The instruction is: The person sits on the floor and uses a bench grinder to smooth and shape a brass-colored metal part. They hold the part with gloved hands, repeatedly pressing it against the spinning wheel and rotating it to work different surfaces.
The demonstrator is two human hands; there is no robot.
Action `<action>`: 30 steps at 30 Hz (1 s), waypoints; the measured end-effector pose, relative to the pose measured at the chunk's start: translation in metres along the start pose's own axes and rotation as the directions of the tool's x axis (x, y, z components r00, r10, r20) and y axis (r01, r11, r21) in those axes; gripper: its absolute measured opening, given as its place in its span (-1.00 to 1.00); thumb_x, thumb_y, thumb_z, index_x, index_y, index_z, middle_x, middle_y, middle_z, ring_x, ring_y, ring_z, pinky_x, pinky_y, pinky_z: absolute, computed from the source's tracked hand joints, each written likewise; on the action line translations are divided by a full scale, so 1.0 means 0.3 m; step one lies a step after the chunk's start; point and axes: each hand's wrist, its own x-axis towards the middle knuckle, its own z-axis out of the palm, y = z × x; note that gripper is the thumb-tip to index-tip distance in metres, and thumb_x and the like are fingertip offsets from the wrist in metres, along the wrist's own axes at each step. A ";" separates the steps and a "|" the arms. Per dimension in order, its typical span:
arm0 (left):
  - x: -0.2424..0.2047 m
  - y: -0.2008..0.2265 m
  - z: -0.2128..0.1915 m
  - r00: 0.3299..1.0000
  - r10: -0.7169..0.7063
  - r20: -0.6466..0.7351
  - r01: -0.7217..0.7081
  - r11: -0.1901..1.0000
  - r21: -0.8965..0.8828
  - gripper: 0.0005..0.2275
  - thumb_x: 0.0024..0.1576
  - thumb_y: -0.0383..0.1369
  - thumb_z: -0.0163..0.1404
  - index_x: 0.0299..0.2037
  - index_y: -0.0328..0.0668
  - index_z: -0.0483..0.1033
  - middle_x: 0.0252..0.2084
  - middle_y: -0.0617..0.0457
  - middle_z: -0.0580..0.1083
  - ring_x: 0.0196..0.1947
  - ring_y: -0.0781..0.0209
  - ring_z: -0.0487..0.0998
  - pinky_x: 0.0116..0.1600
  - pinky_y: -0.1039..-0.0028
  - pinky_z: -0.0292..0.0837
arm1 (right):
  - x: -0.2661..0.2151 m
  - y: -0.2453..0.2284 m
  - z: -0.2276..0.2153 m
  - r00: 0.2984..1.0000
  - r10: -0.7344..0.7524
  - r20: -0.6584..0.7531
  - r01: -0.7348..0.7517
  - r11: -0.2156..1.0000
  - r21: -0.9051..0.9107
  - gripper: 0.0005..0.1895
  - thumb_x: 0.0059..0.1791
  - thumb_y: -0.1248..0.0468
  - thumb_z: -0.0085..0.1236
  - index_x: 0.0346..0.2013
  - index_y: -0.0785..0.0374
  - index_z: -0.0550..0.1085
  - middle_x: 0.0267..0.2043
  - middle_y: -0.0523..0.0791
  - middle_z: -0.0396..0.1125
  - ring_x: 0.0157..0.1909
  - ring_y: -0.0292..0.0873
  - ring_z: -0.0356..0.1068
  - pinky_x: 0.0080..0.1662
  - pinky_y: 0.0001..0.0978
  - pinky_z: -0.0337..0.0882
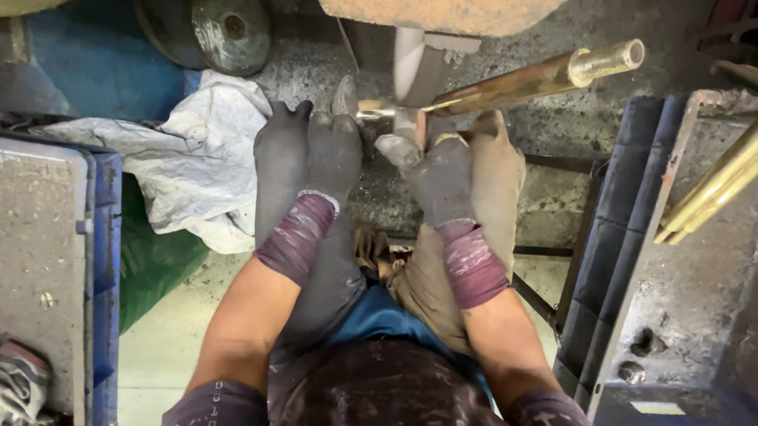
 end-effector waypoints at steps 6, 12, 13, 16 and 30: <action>-0.035 0.009 -0.032 0.998 -0.014 -0.061 0.003 0.984 -0.176 -0.76 0.25 -0.47 -0.14 0.03 -0.45 0.50 0.11 -0.35 0.43 0.11 -0.22 0.45 0.22 0.19 0.36 | -0.098 0.029 -0.066 0.990 -0.021 -0.140 0.094 0.834 0.543 -0.57 -0.04 0.14 0.37 -0.01 0.30 0.43 -0.17 -0.06 0.42 -0.17 -0.16 0.44 -0.12 -0.29 0.47; -0.078 0.032 -0.099 0.986 -0.111 -0.128 0.073 0.960 -0.271 -0.79 0.28 -0.41 -0.11 -0.03 -0.40 0.52 0.01 -0.30 0.47 0.00 -0.18 0.48 0.12 0.21 0.38 | -0.226 0.168 -0.322 0.959 0.005 -0.285 0.134 0.874 0.467 -0.79 0.19 0.29 0.10 0.01 0.38 0.57 -0.05 -0.09 0.49 -0.09 -0.23 0.49 -0.08 -0.43 0.56; -0.076 0.040 -0.108 0.985 -0.113 -0.134 0.072 0.957 -0.281 -0.79 0.29 -0.40 -0.11 -0.04 -0.40 0.52 -0.01 -0.29 0.47 -0.01 -0.17 0.48 0.10 0.22 0.39 | -0.230 0.196 -0.371 0.956 0.031 -0.292 0.137 0.832 0.538 -0.77 0.18 0.29 0.07 0.06 0.38 0.51 -0.03 -0.10 0.47 -0.08 -0.25 0.48 -0.07 -0.46 0.54; -0.087 0.071 -0.137 0.985 -0.095 -0.144 0.053 0.961 -0.270 -0.80 0.31 -0.38 -0.10 -0.07 -0.38 0.53 -0.05 -0.27 0.49 -0.07 -0.14 0.50 0.05 0.23 0.40 | -0.195 0.288 -0.551 0.936 0.130 -0.327 0.149 0.694 0.704 -0.72 0.22 0.26 0.02 0.14 0.41 0.41 -0.12 -0.12 0.36 -0.18 -0.30 0.37 -0.18 -0.50 0.39; -0.156 0.212 -0.293 0.952 -0.143 -0.269 0.084 0.972 -0.220 -0.75 0.38 -0.26 -0.05 -0.20 -0.27 0.58 -0.28 -0.16 0.57 -0.31 -0.03 0.56 -0.20 0.27 0.45 | 0.097 0.622 -0.830 0.801 0.148 -0.580 -0.237 0.968 -0.079 -0.43 -0.02 -0.16 0.22 -0.20 0.36 0.60 -0.28 0.14 0.51 -0.16 0.10 0.52 -0.14 -0.13 0.44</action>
